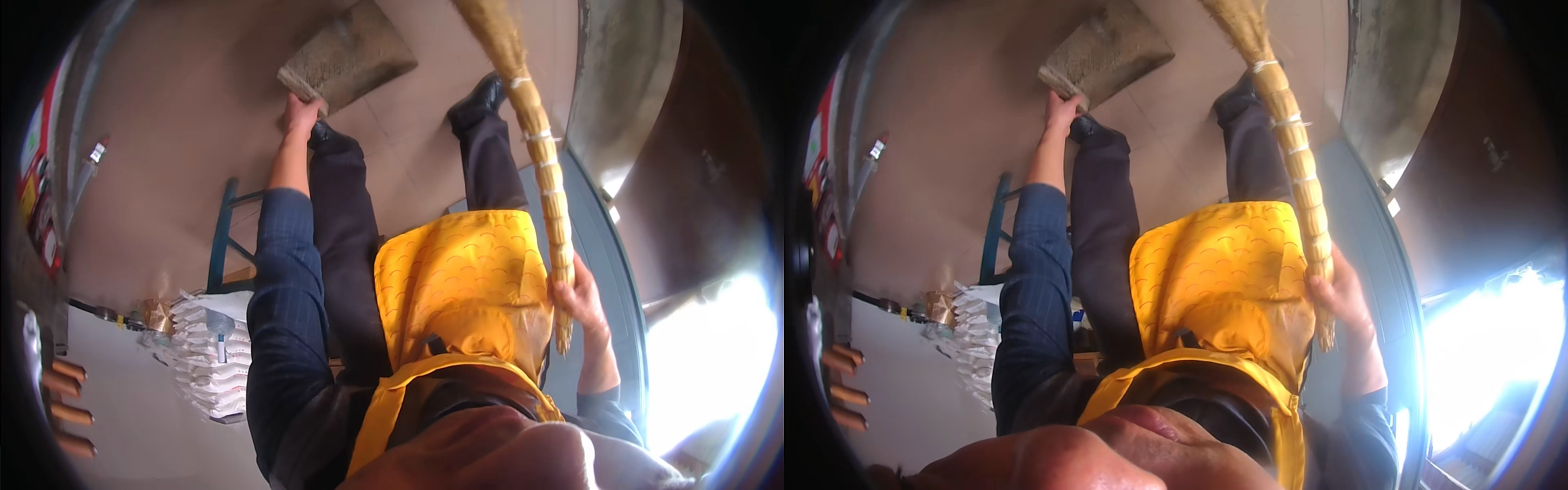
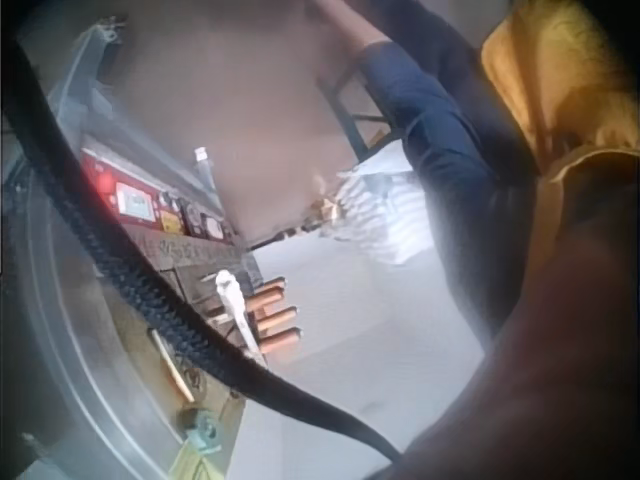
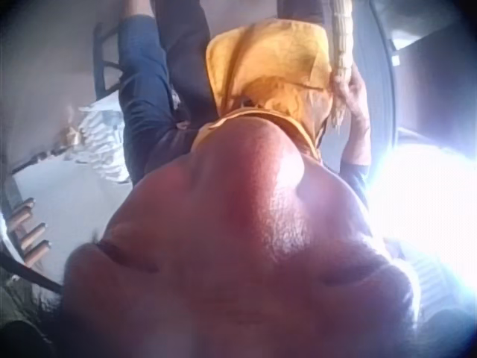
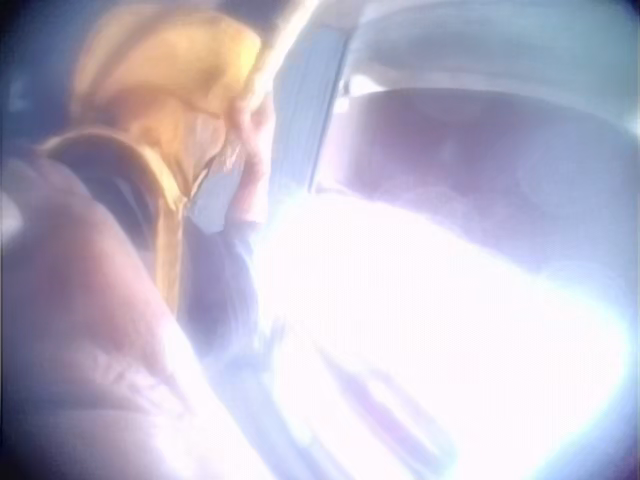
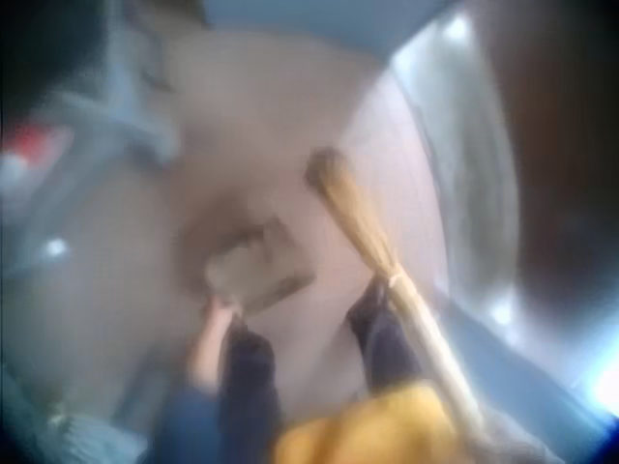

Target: The person handles round flatbreads at a display counter, using tongs to pick them up and place them into a white cloth bag. After covering the bread, the person sweeps the floor with a broom and dustpan, collecting debris into a trash bin.

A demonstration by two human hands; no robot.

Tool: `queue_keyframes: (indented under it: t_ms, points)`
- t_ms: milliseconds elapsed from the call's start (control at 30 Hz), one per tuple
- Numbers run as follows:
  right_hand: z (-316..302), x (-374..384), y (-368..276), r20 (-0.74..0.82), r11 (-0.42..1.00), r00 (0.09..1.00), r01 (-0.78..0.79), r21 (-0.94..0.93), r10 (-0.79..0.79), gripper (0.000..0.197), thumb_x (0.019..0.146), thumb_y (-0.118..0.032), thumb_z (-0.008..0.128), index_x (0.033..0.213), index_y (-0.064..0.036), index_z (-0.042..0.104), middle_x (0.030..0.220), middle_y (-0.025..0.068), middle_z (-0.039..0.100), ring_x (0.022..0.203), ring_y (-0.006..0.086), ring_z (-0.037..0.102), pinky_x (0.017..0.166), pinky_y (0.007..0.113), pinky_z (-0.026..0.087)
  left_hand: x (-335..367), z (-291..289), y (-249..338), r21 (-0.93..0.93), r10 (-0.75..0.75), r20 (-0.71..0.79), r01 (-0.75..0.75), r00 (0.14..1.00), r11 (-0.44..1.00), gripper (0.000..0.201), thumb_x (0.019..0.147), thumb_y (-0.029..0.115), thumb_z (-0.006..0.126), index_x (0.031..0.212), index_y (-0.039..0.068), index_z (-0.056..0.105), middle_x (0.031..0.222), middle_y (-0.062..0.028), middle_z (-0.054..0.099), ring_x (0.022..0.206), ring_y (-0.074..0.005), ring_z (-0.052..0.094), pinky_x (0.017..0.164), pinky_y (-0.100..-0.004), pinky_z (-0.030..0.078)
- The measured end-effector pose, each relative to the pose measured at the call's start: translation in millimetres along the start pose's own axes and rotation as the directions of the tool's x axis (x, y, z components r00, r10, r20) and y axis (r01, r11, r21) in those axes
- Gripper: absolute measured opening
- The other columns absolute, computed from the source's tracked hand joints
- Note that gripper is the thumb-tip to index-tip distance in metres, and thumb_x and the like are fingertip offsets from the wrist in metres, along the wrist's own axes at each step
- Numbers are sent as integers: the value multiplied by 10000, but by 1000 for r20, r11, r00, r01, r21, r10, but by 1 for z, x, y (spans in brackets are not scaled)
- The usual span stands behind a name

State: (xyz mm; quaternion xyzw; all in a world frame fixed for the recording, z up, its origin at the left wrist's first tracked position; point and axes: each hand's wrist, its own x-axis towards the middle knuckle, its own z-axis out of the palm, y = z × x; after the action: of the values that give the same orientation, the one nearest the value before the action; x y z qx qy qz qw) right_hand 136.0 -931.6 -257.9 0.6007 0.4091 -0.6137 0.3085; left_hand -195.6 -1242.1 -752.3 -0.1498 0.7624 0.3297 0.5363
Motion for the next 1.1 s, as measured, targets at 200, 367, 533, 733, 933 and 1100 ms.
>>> queue_keyframes:
  t_ms: [200,367,533,733,933,1100]
  points:
    - [-5,101,-9,-358,627,822,-1,-779,-443,347,923,-216,671,1215,-57,570,933,275,680,845,449,676,704,497,549,-136,-88,-25,-239,-19,-24,13,1000,971,523,856,88,747,1304,87,478,1229,-81,641,1014,-200,654,724,-350,536]
    - [26,168,-26,-37,288,936,69,-955,-349,406,953,-401,649,1159,-66,546,952,228,714,882,423,702,730,517,569,-255,-126,-77,-464,-56,-85,10,995,886,691,886,76,719,1471,123,354,1363,-92,571,1179,-217,593,852,-428,517]
    - [84,207,-47,232,-34,948,230,-973,-219,403,1011,-446,537,1113,-59,582,971,186,729,899,356,730,762,444,591,-350,-106,-125,-629,-183,-166,39,969,777,682,871,34,735,1457,148,406,1315,-46,603,1134,-201,624,816,-356,546]
    - [8,246,-119,46,-54,952,31,-998,-301,413,1028,-449,492,1092,-104,711,1028,187,733,951,379,710,794,491,553,-394,-47,-189,-766,-145,-122,0,982,642,593,863,90,757,1374,120,458,1233,-39,640,1063,-180,632,839,-374,526]
    - [-62,210,-177,49,-154,918,-13,-988,-394,409,1008,-403,518,1170,-56,661,1042,218,725,1037,377,694,796,470,567,-431,-3,-208,-845,-216,-70,57,974,532,529,890,30,686,1366,87,463,1240,-63,630,1063,-191,638,814,-356,548]
    - [54,195,-170,87,322,940,199,-926,-329,331,994,-346,630,1005,-17,658,635,48,607,498,162,585,470,345,466,-455,7,-201,-859,-217,-115,12,969,512,526,888,35,688,1363,107,473,1230,-67,641,1073,-202,661,808,-360,562]
